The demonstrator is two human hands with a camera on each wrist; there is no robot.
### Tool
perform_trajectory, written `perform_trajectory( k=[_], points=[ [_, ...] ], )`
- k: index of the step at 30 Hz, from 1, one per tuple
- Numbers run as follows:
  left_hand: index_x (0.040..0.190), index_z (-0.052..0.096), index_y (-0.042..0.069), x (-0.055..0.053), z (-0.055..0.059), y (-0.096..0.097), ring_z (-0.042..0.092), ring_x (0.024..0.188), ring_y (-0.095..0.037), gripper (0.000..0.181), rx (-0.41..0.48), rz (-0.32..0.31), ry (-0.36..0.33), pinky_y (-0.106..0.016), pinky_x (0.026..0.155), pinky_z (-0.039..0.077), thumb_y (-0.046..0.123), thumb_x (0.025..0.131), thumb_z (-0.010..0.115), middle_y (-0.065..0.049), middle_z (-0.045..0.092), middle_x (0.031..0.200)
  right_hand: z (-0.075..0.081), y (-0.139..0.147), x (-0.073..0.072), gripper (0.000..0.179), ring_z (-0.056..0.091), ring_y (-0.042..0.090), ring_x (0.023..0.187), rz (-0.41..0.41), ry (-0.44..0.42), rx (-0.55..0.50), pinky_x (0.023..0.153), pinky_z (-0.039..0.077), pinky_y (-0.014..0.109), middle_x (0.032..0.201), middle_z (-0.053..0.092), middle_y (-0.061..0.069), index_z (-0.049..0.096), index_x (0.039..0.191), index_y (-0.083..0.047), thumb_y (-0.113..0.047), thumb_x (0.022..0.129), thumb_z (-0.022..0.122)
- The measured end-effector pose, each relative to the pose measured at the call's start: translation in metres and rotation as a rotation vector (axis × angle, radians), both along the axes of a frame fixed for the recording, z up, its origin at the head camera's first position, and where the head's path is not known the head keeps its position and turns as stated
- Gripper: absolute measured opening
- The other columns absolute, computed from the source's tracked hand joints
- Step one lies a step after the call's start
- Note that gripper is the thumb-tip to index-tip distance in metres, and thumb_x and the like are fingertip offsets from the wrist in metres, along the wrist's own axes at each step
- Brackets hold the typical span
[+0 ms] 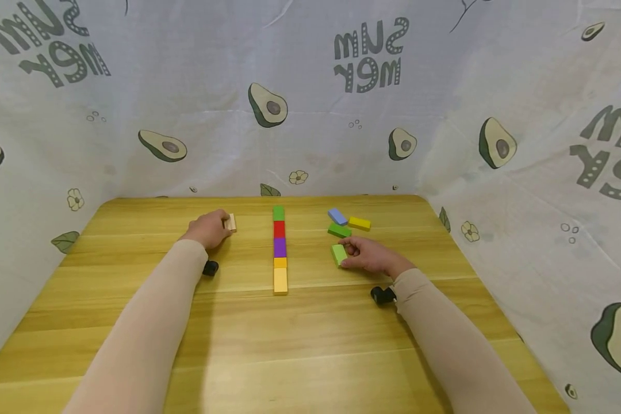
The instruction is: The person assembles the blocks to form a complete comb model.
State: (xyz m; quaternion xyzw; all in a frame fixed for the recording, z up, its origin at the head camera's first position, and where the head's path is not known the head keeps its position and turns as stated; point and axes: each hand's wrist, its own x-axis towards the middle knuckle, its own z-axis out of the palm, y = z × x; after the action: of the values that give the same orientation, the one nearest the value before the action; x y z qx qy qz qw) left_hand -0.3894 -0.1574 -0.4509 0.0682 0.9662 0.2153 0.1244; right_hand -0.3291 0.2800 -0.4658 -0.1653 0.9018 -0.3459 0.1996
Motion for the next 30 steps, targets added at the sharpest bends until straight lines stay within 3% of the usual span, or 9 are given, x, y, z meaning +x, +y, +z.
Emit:
perform_trajectory(
  k=[22, 30],
  points=[
    [0.155, 0.046, 0.001, 0.005, 0.001, -0.006, 0.053, 0.140, -0.044, 0.055, 0.027, -0.007, 0.045, -0.066, 0.121, 0.030, 0.023, 0.108, 0.062, -0.025, 0.055, 0.153, 0.002, -0.002, -0.001, 0.057, 0.045, 0.022, 0.096, -0.013, -0.021, -0.026, 0.087, 0.038, 0.039, 0.102, 0.047, 0.006, 0.052, 0.146, 0.000, -0.022, 0.099, 0.076],
    [0.154, 0.048, 0.008, 0.022, 0.014, -0.002, 0.056, 0.138, -0.041, 0.055, 0.101, -0.094, 0.071, -0.059, 0.117, 0.043, 0.026, 0.105, 0.066, -0.020, 0.056, 0.153, 0.002, -0.001, 0.000, 0.058, 0.045, 0.022, 0.096, -0.013, -0.021, -0.020, 0.087, 0.038, 0.040, 0.102, 0.047, 0.006, 0.051, 0.147, -0.001, -0.023, 0.099, 0.075]
  ],
)
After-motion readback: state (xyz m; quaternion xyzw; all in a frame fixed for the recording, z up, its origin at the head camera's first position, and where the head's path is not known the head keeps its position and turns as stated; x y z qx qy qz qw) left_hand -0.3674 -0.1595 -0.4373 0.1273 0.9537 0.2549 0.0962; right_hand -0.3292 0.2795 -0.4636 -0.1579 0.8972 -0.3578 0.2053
